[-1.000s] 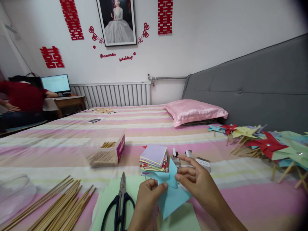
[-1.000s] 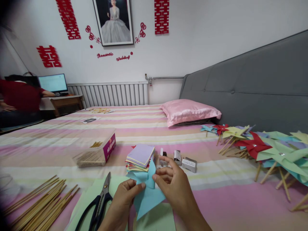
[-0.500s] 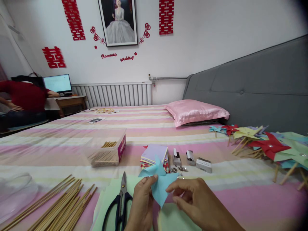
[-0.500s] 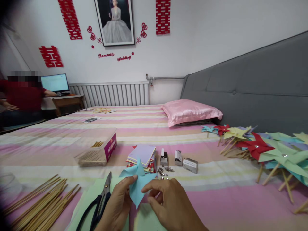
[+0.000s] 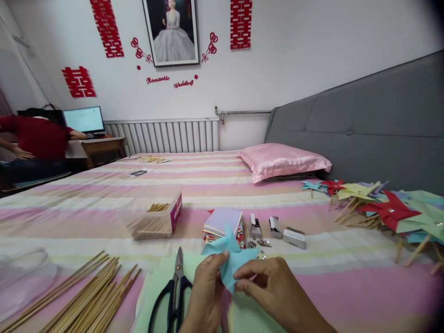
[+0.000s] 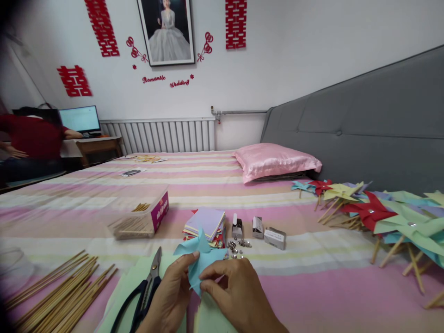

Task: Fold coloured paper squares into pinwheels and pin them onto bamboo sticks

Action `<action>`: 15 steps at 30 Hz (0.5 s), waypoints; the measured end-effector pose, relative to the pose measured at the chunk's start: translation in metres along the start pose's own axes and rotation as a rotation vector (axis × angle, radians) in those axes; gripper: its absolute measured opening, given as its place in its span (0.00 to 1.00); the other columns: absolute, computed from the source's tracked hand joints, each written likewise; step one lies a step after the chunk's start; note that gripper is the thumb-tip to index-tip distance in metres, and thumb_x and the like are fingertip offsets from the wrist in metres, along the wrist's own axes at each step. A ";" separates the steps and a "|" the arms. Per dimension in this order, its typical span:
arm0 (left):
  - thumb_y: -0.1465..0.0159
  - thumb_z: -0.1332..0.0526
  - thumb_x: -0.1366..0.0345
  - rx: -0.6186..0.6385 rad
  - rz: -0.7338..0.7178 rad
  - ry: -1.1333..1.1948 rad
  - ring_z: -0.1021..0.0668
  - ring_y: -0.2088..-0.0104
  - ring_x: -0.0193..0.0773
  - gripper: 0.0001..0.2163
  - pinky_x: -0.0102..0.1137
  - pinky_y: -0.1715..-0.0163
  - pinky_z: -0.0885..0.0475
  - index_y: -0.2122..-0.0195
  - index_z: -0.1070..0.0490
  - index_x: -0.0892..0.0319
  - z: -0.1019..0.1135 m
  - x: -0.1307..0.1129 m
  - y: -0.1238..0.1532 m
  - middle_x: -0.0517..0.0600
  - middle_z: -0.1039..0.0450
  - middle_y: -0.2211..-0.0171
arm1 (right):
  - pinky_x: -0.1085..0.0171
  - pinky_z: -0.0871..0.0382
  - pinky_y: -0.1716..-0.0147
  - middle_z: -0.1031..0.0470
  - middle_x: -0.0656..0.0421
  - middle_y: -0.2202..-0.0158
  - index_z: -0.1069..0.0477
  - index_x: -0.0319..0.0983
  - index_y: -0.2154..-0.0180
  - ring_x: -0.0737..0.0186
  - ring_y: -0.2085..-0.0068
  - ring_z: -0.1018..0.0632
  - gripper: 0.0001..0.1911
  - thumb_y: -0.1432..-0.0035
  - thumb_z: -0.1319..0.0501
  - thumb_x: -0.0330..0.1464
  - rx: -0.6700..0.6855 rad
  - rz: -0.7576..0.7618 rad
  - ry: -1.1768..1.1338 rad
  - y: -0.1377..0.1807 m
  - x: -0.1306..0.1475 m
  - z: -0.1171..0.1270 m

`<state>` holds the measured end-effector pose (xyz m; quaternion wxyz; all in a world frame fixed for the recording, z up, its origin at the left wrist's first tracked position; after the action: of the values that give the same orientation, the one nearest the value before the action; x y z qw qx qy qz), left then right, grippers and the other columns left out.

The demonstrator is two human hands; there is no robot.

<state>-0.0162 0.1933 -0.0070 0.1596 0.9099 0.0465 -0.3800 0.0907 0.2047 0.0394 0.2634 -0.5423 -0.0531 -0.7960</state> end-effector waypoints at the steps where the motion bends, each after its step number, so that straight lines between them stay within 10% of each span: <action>1: 0.50 0.36 0.73 0.008 -0.004 -0.005 0.28 0.83 0.31 0.04 0.24 0.81 0.35 0.79 0.30 0.62 -0.001 0.000 0.000 0.45 0.28 0.84 | 0.69 0.31 0.70 0.20 0.63 0.73 0.21 0.45 0.69 0.63 0.71 0.22 0.10 0.52 0.39 0.27 -0.001 -0.010 -0.031 -0.001 -0.001 -0.001; 15: 0.50 0.34 0.71 0.051 -0.063 -0.096 0.28 0.82 0.31 0.03 0.24 0.80 0.35 0.77 0.28 0.63 -0.003 -0.002 -0.001 0.44 0.29 0.85 | 0.69 0.33 0.76 0.25 0.54 0.66 0.25 0.38 0.77 0.62 0.72 0.24 0.09 0.53 0.38 0.37 -0.284 -0.080 -0.026 -0.004 -0.016 0.015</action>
<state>-0.0156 0.1953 -0.0042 0.1265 0.8924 0.0577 -0.4292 0.1058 0.2192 0.0314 0.1512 -0.5818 0.0351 -0.7984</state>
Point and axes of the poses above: each hand's wrist, its own y-axis away from the middle knuckle, its own z-axis out of the back of the hand, x = y × z, the point moved 8 cm from there along -y, towards the middle knuckle
